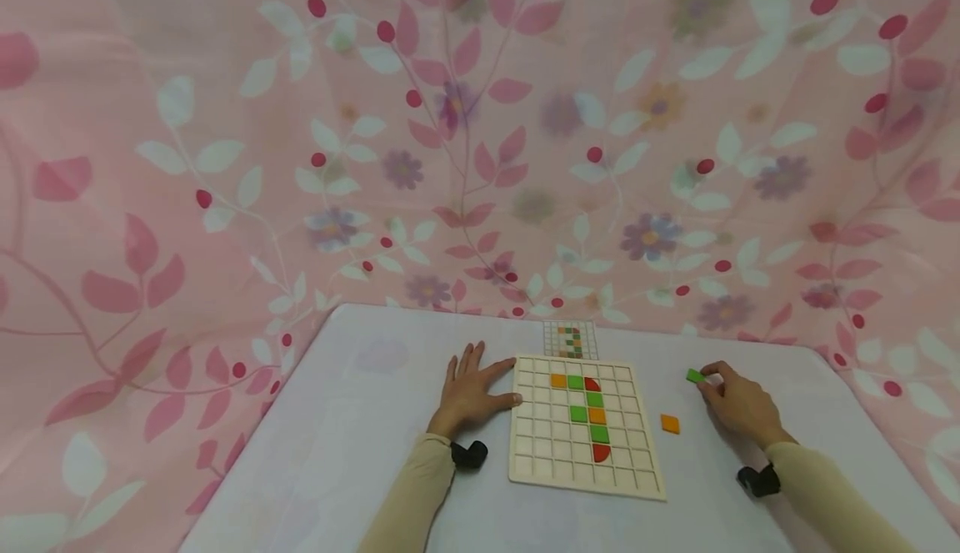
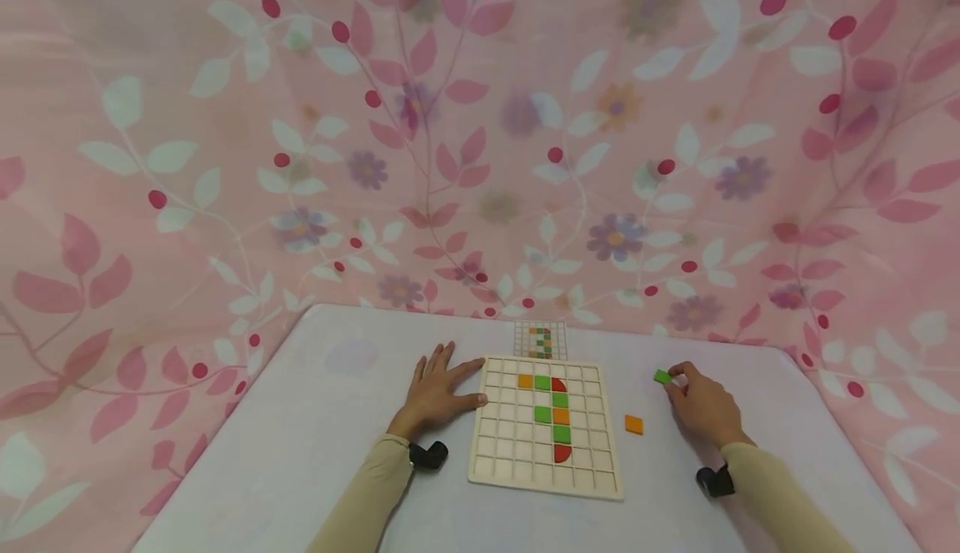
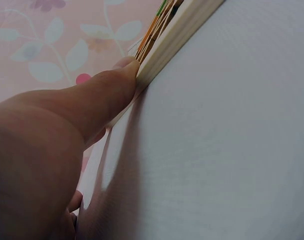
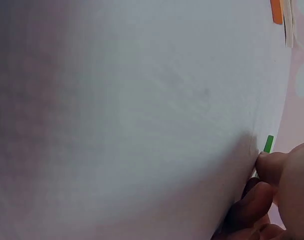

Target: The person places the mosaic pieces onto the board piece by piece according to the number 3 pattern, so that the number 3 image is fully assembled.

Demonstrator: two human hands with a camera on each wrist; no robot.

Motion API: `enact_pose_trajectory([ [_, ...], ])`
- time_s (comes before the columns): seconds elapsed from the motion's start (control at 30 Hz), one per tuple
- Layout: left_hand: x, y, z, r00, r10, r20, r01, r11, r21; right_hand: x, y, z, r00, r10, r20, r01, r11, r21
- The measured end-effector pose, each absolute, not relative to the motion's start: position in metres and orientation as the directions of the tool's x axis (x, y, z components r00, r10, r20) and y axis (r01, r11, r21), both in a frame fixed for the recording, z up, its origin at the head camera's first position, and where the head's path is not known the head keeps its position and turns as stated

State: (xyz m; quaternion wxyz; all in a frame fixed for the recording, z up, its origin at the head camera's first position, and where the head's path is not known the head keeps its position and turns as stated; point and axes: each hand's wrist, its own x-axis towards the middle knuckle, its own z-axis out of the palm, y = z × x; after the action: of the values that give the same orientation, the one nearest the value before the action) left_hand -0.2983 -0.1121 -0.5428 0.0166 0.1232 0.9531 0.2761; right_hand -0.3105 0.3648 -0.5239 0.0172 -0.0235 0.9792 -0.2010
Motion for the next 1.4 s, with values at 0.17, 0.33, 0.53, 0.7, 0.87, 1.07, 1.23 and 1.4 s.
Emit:
enact_pose_trajectory([
  [0.17, -0.3, -0.111, -0.544, -0.967, 0.252, 0.046, 0.237, 0.81, 0.537, -0.306, 0.364, -0.524, -0.998, -0.056, -0.012, -0.047, 0.915, -0.401],
  [0.33, -0.301, -0.112, -0.543, -0.967, 0.25, 0.047, 0.237, 0.821, 0.52, -0.3, 0.356, -0.522, -0.997, -0.07, -0.037, -0.045, 0.886, -0.461],
  [0.53, -0.3, -0.113, -0.543, -0.967, 0.252, 0.036, 0.233, 0.822, 0.52, -0.286, 0.334, -0.519, -0.995, -0.101, 0.002, -0.089, 0.864, -0.495],
  [0.7, -0.298, -0.112, -0.542, -0.967, 0.252, 0.035, 0.231, 0.813, 0.534, -0.275, 0.316, -0.517, -0.988, -0.142, 0.063, -0.155, 0.858, -0.491],
  [0.87, -0.298, -0.11, -0.542, -0.966, 0.254, 0.044, 0.238, 0.815, 0.529, -0.267, 0.296, -0.51, -0.978, -0.178, 0.106, -0.207, 0.836, -0.508],
  [1.07, -0.3, -0.111, -0.544, -0.966, 0.255, 0.041, 0.237, 0.814, 0.53, -0.259, 0.273, -0.504, -0.976, -0.191, 0.099, -0.215, 0.824, -0.524],
  [1.23, -0.301, -0.112, -0.545, -0.967, 0.253, 0.044, 0.236, 0.811, 0.536, -0.251, 0.257, -0.502, -0.977, -0.2, 0.078, -0.211, 0.832, -0.513],
  [1.4, -0.301, -0.114, -0.546, -0.966, 0.254, 0.044, 0.238, 0.814, 0.529, -0.247, 0.245, -0.507, -0.973, -0.213, 0.091, -0.23, 0.837, -0.496],
])
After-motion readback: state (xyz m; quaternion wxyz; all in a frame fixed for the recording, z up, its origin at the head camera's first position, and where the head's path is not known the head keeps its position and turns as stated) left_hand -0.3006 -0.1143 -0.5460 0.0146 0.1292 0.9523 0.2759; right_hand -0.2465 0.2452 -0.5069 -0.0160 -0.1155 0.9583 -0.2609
